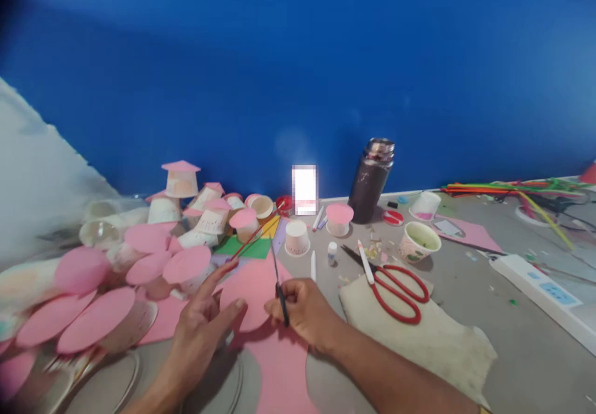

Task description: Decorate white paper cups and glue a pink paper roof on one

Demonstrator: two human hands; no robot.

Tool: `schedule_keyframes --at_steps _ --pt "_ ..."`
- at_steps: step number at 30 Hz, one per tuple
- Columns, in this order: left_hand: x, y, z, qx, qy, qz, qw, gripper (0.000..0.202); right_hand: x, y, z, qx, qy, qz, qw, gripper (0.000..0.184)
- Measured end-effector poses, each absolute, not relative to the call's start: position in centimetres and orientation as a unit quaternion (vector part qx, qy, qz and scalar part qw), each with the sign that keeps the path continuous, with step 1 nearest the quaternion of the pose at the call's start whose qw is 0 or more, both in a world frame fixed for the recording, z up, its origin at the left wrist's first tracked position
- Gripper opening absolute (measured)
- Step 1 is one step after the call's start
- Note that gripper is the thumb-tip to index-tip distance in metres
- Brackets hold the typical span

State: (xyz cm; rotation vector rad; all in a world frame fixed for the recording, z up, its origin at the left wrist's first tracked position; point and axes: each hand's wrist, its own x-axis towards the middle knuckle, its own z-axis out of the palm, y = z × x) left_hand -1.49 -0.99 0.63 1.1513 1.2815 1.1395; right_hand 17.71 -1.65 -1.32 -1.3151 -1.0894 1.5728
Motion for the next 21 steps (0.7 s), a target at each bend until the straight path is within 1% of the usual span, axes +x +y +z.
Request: schedule_keyframes --at_steps 1,2,3,4,7,12,17,21 --pt "-1.3 -1.2 0.7 0.505 0.546 0.466 0.48 0.059 17.8 -1.7 -1.2 -0.519 -0.428 0.619 0.406 0.044" --pt "-1.2 -1.3 0.7 0.527 0.545 0.454 0.468 0.045 17.8 -1.8 -1.1 -0.515 -0.432 0.619 0.407 0.045" --pt "-1.0 -1.4 0.7 0.537 0.541 0.443 0.472 0.035 17.9 -1.9 -1.0 -0.511 -0.438 0.622 0.4 0.046" --pt "-0.9 -1.5 0.7 0.54 0.536 0.436 0.48 0.029 17.9 -2.0 -1.0 -0.507 -0.445 0.625 0.393 0.047" --pt "-0.8 -1.4 0.8 0.536 0.532 0.448 0.479 0.026 18.1 -2.3 -0.9 -0.485 -0.472 0.636 0.37 0.055" --pt "-1.5 -1.0 1.5 0.526 0.541 0.505 0.42 0.022 18.7 -2.5 -0.9 -0.429 -0.504 0.646 0.38 0.07" --pt "-2.0 -0.8 1.7 0.52 0.538 0.518 0.415 0.025 18.9 -2.5 -0.9 -0.425 -0.538 0.645 0.337 0.072" --pt "-2.0 -0.7 1.5 0.512 0.542 0.518 0.42 0.027 18.8 -2.6 -0.7 -0.428 -0.556 0.637 0.321 0.073"
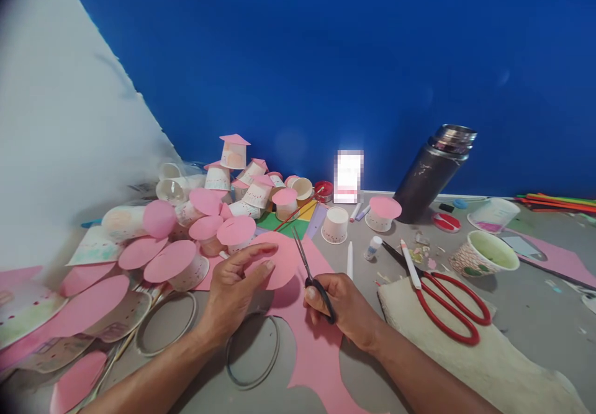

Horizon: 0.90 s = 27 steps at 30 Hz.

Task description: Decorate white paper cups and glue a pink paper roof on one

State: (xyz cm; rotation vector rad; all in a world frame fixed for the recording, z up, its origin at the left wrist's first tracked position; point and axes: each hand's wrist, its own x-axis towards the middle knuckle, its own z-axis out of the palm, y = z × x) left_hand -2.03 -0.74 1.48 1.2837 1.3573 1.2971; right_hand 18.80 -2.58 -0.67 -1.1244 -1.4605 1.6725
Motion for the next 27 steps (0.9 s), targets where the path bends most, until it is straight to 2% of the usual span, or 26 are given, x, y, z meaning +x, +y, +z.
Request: schedule_keyframes --at_steps 27 --pt "-2.5 -0.6 1.5 0.542 0.522 0.511 0.416 0.02 19.2 -2.4 -1.6 -0.401 -0.59 0.624 0.318 0.07"
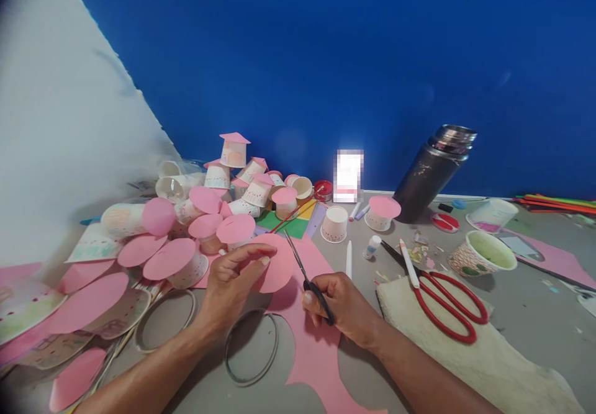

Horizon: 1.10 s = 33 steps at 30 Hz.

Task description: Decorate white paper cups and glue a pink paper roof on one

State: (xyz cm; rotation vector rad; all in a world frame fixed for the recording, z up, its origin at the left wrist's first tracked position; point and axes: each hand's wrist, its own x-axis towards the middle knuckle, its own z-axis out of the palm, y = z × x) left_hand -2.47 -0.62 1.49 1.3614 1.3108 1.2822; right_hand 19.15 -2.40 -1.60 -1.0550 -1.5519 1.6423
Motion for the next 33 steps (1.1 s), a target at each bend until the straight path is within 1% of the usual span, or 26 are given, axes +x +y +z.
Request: schedule_keyframes --at_steps 11,23,29,33 --pt "-2.32 -0.62 1.75 0.55 0.518 0.509 0.413 0.02 19.08 -2.33 -1.33 -0.409 -0.595 0.62 0.306 0.073" --pt "-2.45 -0.51 1.36 0.555 0.517 0.51 0.406 0.02 18.86 -2.36 -1.14 -0.426 -0.554 0.64 0.32 0.067" --pt "-2.46 -0.61 1.64 0.556 0.523 0.502 0.406 0.02 19.27 -2.31 -1.13 -0.41 -0.587 0.628 0.306 0.072" --pt "-2.42 -0.66 1.9 0.562 0.523 0.496 0.405 0.02 19.3 -2.27 -1.2 -0.413 -0.584 0.63 0.302 0.073"
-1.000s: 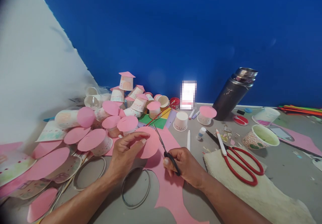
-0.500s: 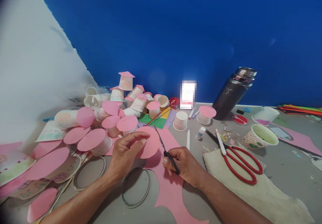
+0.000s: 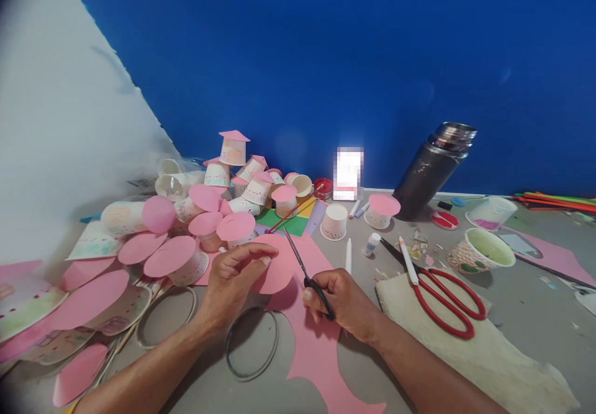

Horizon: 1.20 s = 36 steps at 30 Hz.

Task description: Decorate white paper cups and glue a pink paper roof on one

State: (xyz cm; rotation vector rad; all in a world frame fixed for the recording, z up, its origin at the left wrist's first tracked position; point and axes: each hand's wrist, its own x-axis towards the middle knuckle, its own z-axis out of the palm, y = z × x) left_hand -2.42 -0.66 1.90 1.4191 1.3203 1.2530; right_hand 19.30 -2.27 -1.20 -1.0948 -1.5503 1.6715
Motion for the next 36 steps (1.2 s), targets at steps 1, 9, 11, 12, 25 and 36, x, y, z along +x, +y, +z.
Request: schedule_keyframes --at_steps 1,9,11,12,25,36 --pt "-2.41 -0.67 1.98 0.566 0.521 0.496 0.403 0.02 19.27 -2.26 -1.18 -0.414 -0.583 0.631 0.301 0.073" --pt "-2.38 -0.63 2.08 0.581 0.515 0.494 0.391 0.02 19.15 -2.32 -0.89 -0.418 -0.569 0.644 0.295 0.063" --pt "-2.43 -0.61 1.99 0.582 0.518 0.492 0.388 0.02 19.14 -2.3 -0.96 -0.419 -0.57 0.642 0.296 0.063" --pt "-2.46 -0.6 1.96 0.584 0.518 0.491 0.388 0.02 19.13 -2.28 -0.99 -0.421 -0.571 0.64 0.296 0.062" --pt "-2.61 -0.73 2.1 0.581 0.525 0.481 0.395 0.02 19.24 -2.27 -1.07 -0.428 -0.587 0.625 0.285 0.073" --pt "-2.56 -0.71 2.14 0.577 0.533 0.476 0.395 0.021 19.34 -2.26 -1.14 -0.431 -0.597 0.616 0.279 0.063"
